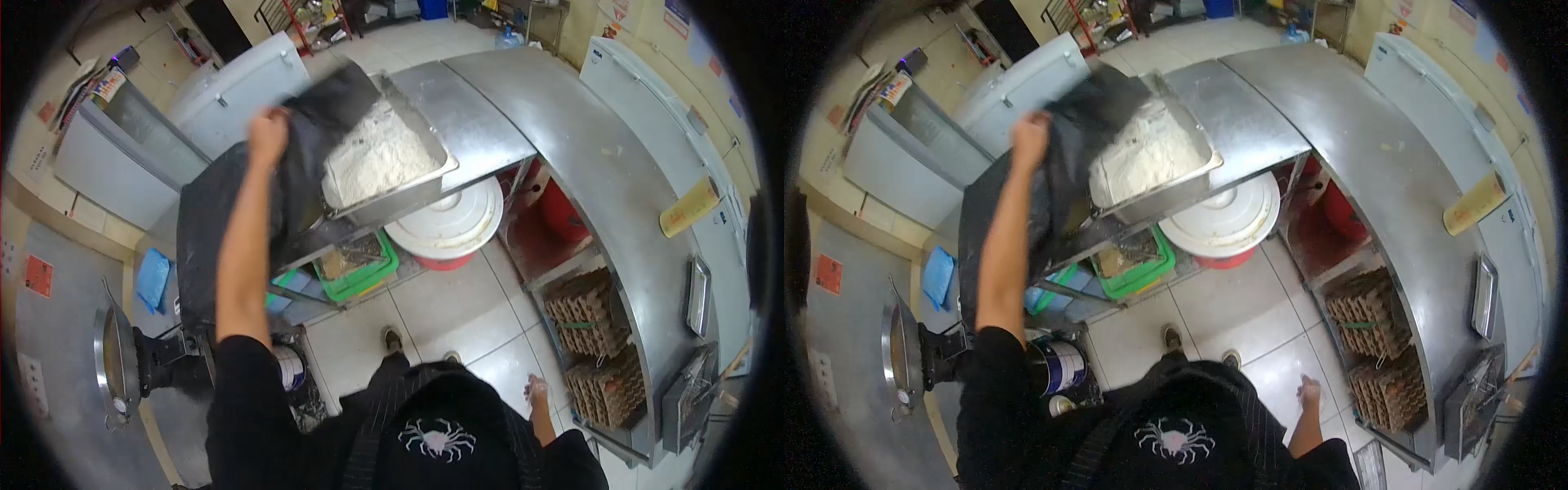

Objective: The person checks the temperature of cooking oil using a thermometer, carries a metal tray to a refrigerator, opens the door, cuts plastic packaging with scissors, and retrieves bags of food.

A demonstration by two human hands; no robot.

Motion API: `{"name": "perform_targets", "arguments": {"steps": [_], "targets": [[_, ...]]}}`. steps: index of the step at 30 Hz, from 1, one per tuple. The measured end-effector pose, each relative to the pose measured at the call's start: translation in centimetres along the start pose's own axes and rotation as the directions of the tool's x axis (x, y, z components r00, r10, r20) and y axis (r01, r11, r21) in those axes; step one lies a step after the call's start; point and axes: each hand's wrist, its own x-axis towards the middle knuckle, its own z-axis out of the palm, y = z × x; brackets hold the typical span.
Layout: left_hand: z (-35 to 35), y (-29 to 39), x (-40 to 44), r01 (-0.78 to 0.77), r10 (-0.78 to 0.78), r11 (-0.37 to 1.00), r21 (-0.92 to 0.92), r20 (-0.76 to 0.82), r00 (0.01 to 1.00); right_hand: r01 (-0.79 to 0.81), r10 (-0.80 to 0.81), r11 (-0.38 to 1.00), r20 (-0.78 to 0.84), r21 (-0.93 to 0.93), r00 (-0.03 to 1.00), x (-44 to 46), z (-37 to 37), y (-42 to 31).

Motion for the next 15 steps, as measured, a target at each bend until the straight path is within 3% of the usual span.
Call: {"name": "perform_targets", "arguments": {"steps": [1,2,3,4,5,7,8,10,12,13,14,15], "targets": [[-2.8,-2.7,2.2,0.095,-0.074,0.985,0.143,-0.140,0.987,0.112,-0.113,0.994,0.051,0.015,0.992,-1.1,0.4,0.1],[-6.2,-4.7,3.5,0.139,-0.117,0.987,0.086,-0.220,0.968,0.102,-0.102,0.995,0.039,0.011,0.994,-2.0,1.6,-0.9],[-9.7,-8.3,5.5,0.230,-0.198,0.967,0.114,-0.239,0.951,-0.041,0.041,0.999,-0.001,0.019,0.999,-2.6,3.2,-2.4],[-12.9,-13.8,7.3,0.182,-0.163,0.983,0.034,-0.313,0.936,-0.182,0.183,0.983,-0.036,0.030,0.982,-3.2,4.6,-3.1],[-16.8,-13.3,6.4,0.223,-0.193,0.974,0.031,-0.392,0.900,-0.183,0.184,0.983,-0.042,0.032,0.982,-4.1,6.1,-3.2],[-23.5,-22.7,7.5,0.309,-0.320,0.945,-0.104,-0.479,0.817,-0.205,0.202,0.977,0.061,0.055,0.978,-4.6,8.9,-3.0],[-27.0,-26.3,6.9,0.469,-0.537,0.844,-0.262,-0.430,0.726,-0.202,0.199,0.978,0.055,0.057,0.979,-5.0,9.7,-3.4],[-32.7,-33.2,3.7,0.340,-0.545,0.815,-0.469,-0.423,0.724,-0.223,0.223,0.975,0.092,-0.017,0.970,-6.0,11.6,-3.9],[-37.7,-39.9,-1.2,0.394,-0.696,0.677,-0.622,-0.365,0.619,-0.178,0.178,0.984,0.091,-0.005,0.980,-6.7,13.1,-4.3],[-40.3,-44.2,-4.0,0.424,-0.763,0.636,-0.645,-0.442,0.472,-0.186,0.185,0.982,0.089,0.005,0.979,-6.7,13.9,-4.7],[-43.8,-50.5,-8.3,0.395,-0.763,0.632,-0.667,-0.446,0.468,-0.177,0.181,0.983,0.121,-0.047,0.976,-6.3,14.3,-5.6],[-44.9,-51.9,-10.5,0.445,-0.770,0.635,-0.632,-0.469,0.432,-0.173,0.181,0.982,0.127,-0.074,0.975,-5.9,13.8,-6.1]]}}
